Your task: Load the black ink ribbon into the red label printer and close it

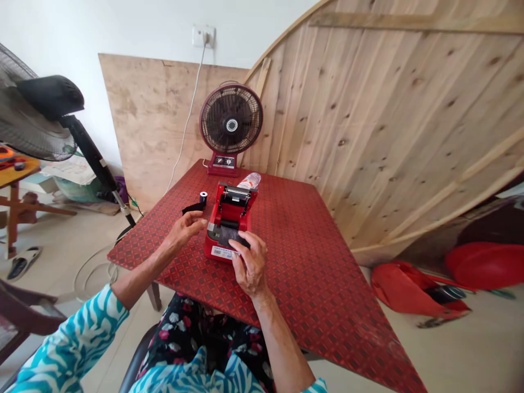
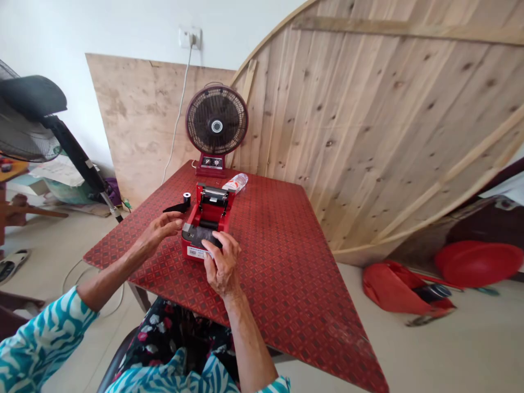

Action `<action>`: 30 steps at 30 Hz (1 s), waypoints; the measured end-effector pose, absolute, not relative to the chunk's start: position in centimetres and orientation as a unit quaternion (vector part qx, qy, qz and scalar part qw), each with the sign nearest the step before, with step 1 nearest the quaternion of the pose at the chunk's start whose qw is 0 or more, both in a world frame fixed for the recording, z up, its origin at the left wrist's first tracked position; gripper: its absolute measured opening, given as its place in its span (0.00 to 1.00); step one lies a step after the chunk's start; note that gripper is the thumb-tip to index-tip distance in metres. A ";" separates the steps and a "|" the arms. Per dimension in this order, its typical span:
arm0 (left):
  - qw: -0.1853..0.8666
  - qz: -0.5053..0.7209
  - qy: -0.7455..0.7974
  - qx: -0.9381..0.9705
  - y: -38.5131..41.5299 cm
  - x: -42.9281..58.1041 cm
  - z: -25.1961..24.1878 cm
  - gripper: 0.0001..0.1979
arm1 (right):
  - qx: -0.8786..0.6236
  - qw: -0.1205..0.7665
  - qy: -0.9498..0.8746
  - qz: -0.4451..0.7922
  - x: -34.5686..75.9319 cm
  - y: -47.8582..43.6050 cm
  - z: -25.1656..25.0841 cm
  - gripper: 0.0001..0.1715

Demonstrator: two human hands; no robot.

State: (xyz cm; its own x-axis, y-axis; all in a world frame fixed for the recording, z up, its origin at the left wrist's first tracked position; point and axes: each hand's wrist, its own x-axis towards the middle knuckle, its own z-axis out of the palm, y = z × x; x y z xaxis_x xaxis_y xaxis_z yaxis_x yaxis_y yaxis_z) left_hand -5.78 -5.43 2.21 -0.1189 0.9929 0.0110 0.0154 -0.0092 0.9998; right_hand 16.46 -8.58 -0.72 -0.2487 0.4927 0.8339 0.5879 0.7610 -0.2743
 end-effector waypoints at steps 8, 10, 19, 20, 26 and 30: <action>0.463 0.563 0.485 0.483 -2.4 -4.5 4.9 0.33 | -0.338 0.509 -0.790 -0.051 16.3 -8.7 -0.8 0.22; 0.454 0.571 0.464 0.504 -0.7 -3.9 6.4 0.34 | -0.339 0.507 -0.791 -0.055 16.3 -8.7 -0.8 0.21; 0.443 0.554 0.430 0.558 0.6 -4.6 6.5 0.31 | -0.338 0.520 -0.782 -0.052 16.2 -8.7 -0.8 0.25; 0.438 0.545 0.436 0.567 0.1 -4.8 6.0 0.31 | -0.339 0.520 -0.782 -0.053 16.1 -8.7 -0.9 0.25; 0.383 0.527 0.435 0.621 -1.4 -4.7 3.6 0.27 | -0.338 0.526 -0.779 -0.050 16.2 -9.2 -1.0 0.23; 0.429 0.551 0.447 0.560 -1.0 -4.5 3.0 0.32 | -0.368 0.608 -0.698 0.081 16.5 -8.4 -0.4 0.17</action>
State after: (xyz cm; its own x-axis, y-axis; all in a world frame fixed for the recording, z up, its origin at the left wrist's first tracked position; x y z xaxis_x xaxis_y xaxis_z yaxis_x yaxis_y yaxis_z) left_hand -4.49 -1.03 3.01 -0.0061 0.9723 0.2335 0.0280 -0.2332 0.9720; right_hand 16.46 -8.38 -0.39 0.0121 0.6132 0.7898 0.4158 0.7153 -0.5617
